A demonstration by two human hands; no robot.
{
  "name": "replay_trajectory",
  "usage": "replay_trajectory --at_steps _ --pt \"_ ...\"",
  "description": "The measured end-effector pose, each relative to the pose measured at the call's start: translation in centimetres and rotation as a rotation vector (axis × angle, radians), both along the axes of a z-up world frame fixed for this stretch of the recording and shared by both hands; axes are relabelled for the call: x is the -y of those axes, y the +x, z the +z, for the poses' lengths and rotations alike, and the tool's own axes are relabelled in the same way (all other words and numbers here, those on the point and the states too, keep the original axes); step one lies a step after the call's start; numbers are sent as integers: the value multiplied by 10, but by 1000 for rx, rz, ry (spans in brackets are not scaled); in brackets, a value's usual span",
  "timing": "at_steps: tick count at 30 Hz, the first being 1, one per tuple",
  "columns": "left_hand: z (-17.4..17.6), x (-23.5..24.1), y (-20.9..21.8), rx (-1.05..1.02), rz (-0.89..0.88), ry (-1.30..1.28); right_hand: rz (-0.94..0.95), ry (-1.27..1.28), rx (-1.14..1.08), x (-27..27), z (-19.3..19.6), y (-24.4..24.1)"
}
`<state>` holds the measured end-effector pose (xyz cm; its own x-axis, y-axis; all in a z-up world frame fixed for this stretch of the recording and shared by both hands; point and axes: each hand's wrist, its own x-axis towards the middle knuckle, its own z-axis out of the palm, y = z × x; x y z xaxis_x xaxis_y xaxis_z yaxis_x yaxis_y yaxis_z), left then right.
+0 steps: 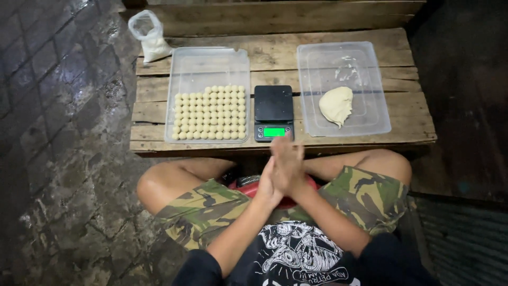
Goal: The person portions dough into small balls, weighs each piece on a digital scale, and places them into a plastic container. The person repeats this process multiple times, ensuring each ball is uniform in size.
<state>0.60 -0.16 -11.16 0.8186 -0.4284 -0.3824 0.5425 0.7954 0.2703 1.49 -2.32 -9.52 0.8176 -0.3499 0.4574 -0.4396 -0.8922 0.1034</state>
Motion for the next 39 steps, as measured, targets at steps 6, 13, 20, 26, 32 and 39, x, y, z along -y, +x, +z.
replay_trajectory --at_steps 6,13,20,26,32,39 --pt "-55 -22 -11 -426 25 -114 743 723 424 92 34 -2" --pt "58 -91 67 72 268 452 599 980 491 133 27 3" --pt "40 -208 246 480 389 1526 618 1038 494 132 16 8" --pt "57 -211 324 821 73 1975 593 989 449 119 38 5" --pt "59 -197 342 655 -257 2151 591 1023 433 119 34 8" --pt "46 -199 335 860 -307 2061 589 1059 459 117 30 11"
